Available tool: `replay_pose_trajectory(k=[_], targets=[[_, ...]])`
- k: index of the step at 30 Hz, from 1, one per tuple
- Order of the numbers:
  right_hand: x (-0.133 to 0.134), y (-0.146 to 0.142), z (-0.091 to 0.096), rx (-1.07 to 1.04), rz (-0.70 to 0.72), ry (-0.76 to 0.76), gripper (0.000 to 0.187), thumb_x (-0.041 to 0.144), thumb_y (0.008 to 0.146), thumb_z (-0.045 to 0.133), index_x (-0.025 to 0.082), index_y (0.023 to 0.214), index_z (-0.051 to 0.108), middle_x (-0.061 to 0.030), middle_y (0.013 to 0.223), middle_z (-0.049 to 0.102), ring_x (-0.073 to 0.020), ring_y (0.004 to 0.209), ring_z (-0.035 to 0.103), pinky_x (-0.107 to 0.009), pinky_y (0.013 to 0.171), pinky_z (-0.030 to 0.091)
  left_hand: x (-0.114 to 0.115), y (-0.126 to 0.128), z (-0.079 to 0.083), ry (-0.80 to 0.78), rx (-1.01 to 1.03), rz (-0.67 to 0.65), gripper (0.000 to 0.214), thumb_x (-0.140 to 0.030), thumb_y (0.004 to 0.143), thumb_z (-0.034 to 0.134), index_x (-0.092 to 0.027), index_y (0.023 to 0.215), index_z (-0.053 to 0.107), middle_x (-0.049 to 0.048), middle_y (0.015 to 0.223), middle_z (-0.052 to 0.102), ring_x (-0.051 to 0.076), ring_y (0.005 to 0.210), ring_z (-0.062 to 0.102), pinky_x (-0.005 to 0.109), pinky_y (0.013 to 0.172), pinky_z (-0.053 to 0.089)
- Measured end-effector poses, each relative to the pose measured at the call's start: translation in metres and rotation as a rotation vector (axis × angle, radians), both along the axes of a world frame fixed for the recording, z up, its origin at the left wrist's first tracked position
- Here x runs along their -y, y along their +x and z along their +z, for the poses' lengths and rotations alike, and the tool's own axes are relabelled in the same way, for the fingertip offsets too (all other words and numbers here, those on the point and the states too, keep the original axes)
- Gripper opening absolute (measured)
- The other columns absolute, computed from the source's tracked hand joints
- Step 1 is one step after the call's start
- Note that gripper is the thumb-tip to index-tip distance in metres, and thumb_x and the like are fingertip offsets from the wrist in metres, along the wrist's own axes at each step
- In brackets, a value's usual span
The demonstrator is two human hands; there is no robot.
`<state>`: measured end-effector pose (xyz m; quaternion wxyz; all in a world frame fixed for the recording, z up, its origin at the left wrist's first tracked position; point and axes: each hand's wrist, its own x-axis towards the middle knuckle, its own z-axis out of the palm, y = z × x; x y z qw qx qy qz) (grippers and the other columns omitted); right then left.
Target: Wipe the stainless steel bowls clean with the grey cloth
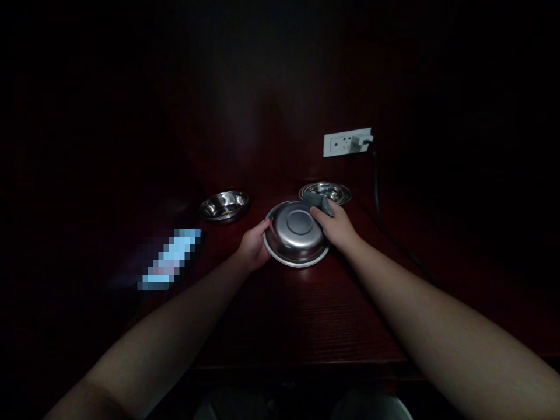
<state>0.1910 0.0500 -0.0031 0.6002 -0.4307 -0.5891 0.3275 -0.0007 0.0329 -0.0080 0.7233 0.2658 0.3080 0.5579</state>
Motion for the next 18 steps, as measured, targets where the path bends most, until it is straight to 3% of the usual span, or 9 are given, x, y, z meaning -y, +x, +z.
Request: replay_pose_trajectory(k=[18], targets=[[0.0040,0.0007,0.0032,0.018,0.148,-0.020,0.026,0.039,0.074,0.065,0.021,0.092,0.067,-0.0021,0.089,0.070,-0.0201,0.077,0.064,-0.037,0.079,0.049,0.0011,0.0036,0.0021,-0.088,-0.003,-0.030,0.021,-0.026,0.081,0.051,-0.012,0.085,0.066,0.0103,0.086,0.070,0.022,0.095,0.063,0.038,0.093,0.045]])
